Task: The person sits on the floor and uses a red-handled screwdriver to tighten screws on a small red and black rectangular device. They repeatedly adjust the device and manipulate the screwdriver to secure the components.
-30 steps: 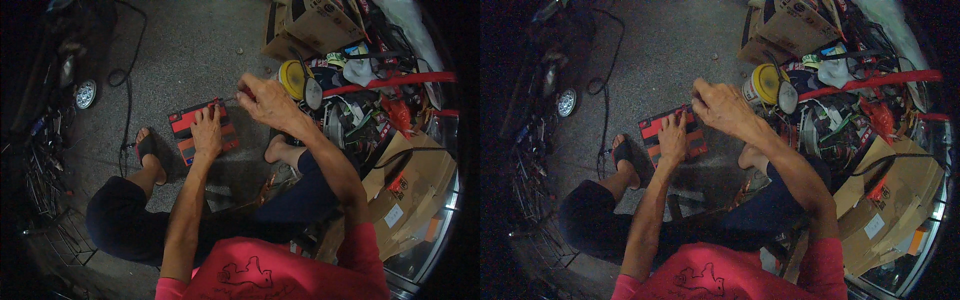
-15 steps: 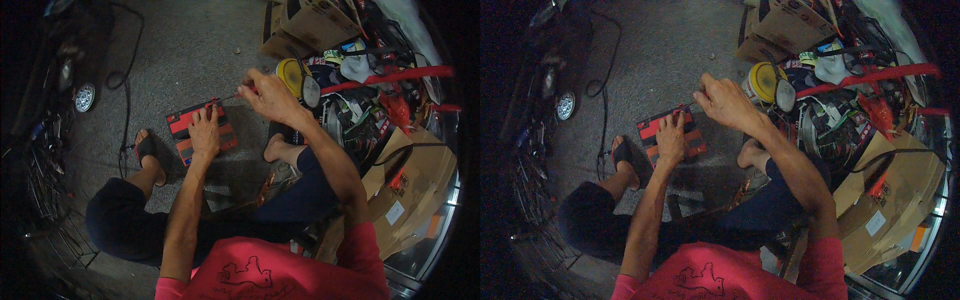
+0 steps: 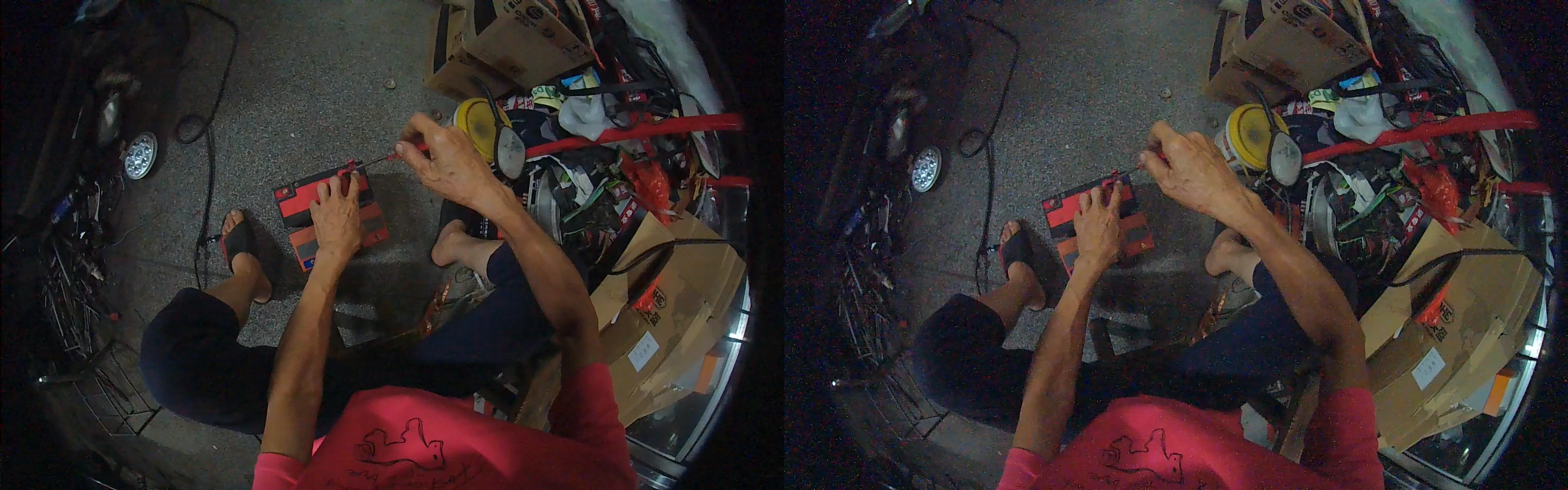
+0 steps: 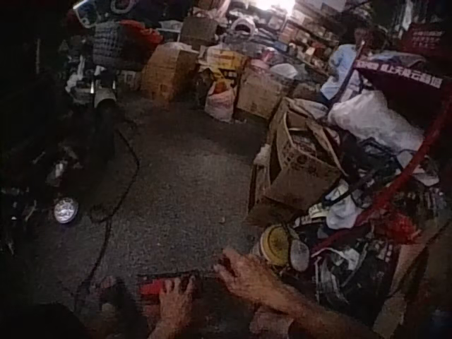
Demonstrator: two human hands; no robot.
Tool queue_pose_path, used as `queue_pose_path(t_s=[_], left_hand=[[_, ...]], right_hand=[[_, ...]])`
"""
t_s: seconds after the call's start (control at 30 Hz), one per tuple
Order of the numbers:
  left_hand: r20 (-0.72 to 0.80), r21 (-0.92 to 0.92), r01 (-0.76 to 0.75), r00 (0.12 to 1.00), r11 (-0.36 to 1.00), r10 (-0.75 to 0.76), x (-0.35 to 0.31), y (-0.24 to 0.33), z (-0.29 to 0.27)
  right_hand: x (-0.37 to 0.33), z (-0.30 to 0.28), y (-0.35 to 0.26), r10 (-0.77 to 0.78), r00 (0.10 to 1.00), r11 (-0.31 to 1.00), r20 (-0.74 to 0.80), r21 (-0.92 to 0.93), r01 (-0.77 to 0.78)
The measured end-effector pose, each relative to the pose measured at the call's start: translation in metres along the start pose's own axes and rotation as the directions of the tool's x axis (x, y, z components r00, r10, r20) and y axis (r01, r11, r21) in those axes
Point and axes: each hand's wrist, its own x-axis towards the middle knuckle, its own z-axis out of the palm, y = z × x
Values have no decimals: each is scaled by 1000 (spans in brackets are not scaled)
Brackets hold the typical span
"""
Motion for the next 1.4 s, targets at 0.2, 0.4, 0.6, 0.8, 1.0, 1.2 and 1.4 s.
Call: queue_pose_path(t_s=[0.2,0.4,0.6,0.8,1.0,1.2,1.4], left_hand=[[11,4,-1,1000,1000,1,1,-1,-1],[-41,7,-15,999,1000,16,1,-1,3],[17,6,-5,1000,1000,4,0,1,-5],[-9,4,-25,1000,1000,25,-1,0,-6],[-8,-23,-8,1000,1000,8,2,-3,5],[-46,-1,-13,999,1000,13,0,-1,6],[-123,-27,-63,991,998,60,-13,-4,17]], right_hand=[[0,-3,2,29,999,999,30,-26,-28],[0,-3,3,37,999,999,33,-35,-36],[-1,6,3,-26,998,998,-51,58,29],[-2,0,-1,5,1000,1000,-17,14,-4],[0,-1,-3,67,998,997,9,-24,-67],[-5,-1,-2,22,999,999,-34,-37,-23],[-29,-43,-26,112,991,988,-75,-96,-119]])
